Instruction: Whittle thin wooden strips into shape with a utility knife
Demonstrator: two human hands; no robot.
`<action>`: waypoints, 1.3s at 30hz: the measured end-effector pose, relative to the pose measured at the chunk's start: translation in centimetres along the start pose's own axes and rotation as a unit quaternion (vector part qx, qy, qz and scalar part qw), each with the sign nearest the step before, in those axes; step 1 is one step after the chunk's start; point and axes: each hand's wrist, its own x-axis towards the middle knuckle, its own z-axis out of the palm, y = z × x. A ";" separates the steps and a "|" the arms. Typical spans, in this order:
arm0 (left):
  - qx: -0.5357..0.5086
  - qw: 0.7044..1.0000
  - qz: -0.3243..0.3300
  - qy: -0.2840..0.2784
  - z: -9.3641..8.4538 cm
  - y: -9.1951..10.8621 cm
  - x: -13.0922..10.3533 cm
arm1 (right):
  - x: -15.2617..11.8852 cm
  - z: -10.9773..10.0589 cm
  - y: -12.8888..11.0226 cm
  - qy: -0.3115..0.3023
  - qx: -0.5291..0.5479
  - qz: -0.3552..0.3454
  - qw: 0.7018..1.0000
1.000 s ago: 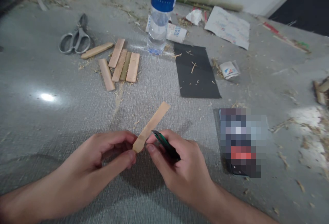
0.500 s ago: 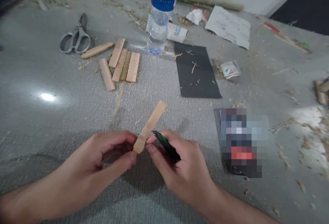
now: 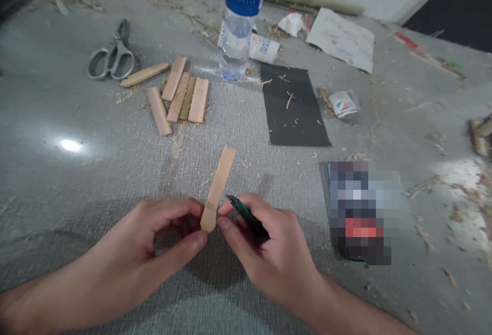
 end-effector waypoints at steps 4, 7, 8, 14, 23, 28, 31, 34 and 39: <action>0.003 1.000 0.006 0.001 0.0 0.0 0.1 | 0.0 0.0 0.0 0.002 0.007 0.000 1.000; 0.006 1.000 0.005 -0.003 0.0 -0.1 0.1 | -0.1 -0.1 -0.1 0.001 0.007 -0.002 1.000; 0.007 1.000 0.003 -0.004 0.1 -0.1 0.1 | -0.1 -0.1 -0.2 0.000 0.007 -0.002 1.000; 0.004 1.000 0.004 -0.005 0.1 -0.1 -0.1 | -0.1 -0.1 -0.1 -0.006 0.016 0.005 1.000; 0.003 1.000 -0.002 -0.005 0.2 -0.2 0.4 | -0.2 -0.1 0.0 -0.007 0.018 0.011 1.000; -0.005 1.000 -0.002 -0.008 0.1 -0.1 0.3 | -0.2 -0.1 0.0 -0.015 0.017 0.018 1.000; -0.006 1.000 -0.004 -0.014 0.1 -0.1 0.3 | -0.2 -0.1 -0.1 -0.018 0.018 0.020 0.999; -0.006 1.000 -0.007 -0.014 0.1 -0.1 0.3 | -0.2 -0.1 -0.1 -0.014 0.016 0.019 1.000; -0.013 1.000 -0.009 -0.013 0.2 -0.2 0.3 | -0.1 -0.1 0.0 -0.015 0.011 0.014 1.000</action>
